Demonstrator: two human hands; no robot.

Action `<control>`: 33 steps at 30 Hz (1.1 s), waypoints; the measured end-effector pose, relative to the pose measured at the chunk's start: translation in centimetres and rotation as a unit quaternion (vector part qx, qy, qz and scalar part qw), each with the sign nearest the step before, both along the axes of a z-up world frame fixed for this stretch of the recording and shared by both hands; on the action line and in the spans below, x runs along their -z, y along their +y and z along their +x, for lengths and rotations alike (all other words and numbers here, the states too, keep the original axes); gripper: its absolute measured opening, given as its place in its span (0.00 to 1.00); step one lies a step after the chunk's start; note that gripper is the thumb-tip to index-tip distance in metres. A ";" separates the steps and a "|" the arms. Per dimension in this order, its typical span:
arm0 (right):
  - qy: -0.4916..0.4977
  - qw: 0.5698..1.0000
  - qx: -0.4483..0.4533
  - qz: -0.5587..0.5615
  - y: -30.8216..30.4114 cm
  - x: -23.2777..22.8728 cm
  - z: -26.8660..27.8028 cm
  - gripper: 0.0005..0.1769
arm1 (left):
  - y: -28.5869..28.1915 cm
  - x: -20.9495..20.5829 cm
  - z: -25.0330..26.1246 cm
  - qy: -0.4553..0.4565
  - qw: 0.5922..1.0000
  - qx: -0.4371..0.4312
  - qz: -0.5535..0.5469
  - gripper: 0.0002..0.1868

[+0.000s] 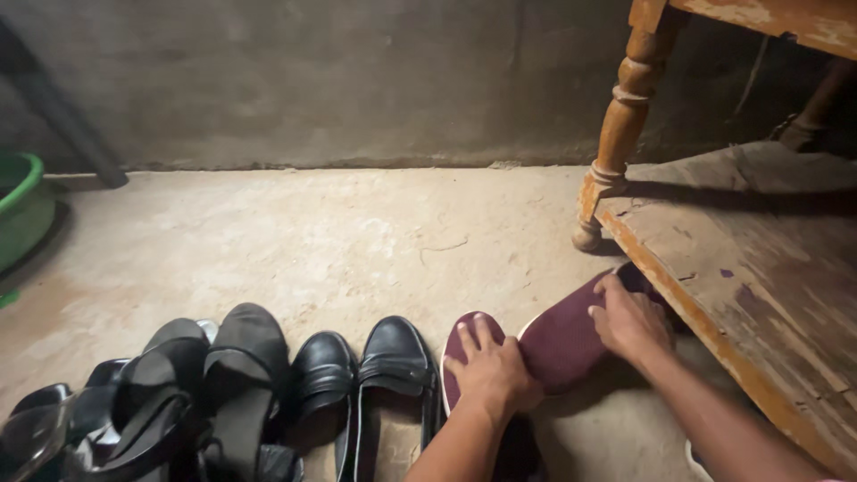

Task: The person removes multiple pairs of shoes from a wooden shoe rack and places them on the floor. They then wipe the empty rack with a cloth and proceed to wipe several pairs of shoes on the floor.

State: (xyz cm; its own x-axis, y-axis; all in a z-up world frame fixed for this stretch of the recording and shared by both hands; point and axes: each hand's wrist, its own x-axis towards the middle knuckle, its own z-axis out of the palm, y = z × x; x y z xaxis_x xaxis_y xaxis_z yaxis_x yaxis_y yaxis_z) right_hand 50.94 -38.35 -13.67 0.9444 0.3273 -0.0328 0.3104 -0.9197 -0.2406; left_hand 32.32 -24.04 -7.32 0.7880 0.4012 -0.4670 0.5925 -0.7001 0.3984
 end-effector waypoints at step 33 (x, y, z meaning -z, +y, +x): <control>0.058 0.992 -0.046 -0.104 -0.2 -7.0 -16.2 0.30 | 0.5 0.9 -7.9 -0.060 0.997 0.043 -0.009 0.33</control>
State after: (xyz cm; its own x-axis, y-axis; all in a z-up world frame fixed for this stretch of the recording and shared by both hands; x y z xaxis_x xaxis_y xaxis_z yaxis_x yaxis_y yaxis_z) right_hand 34.70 -38.58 -6.72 0.8969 0.3857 -0.2161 0.3758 -0.9226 -0.0870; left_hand 24.43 -23.57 -8.23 0.8699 0.3221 -0.3736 0.4780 -0.7378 0.4766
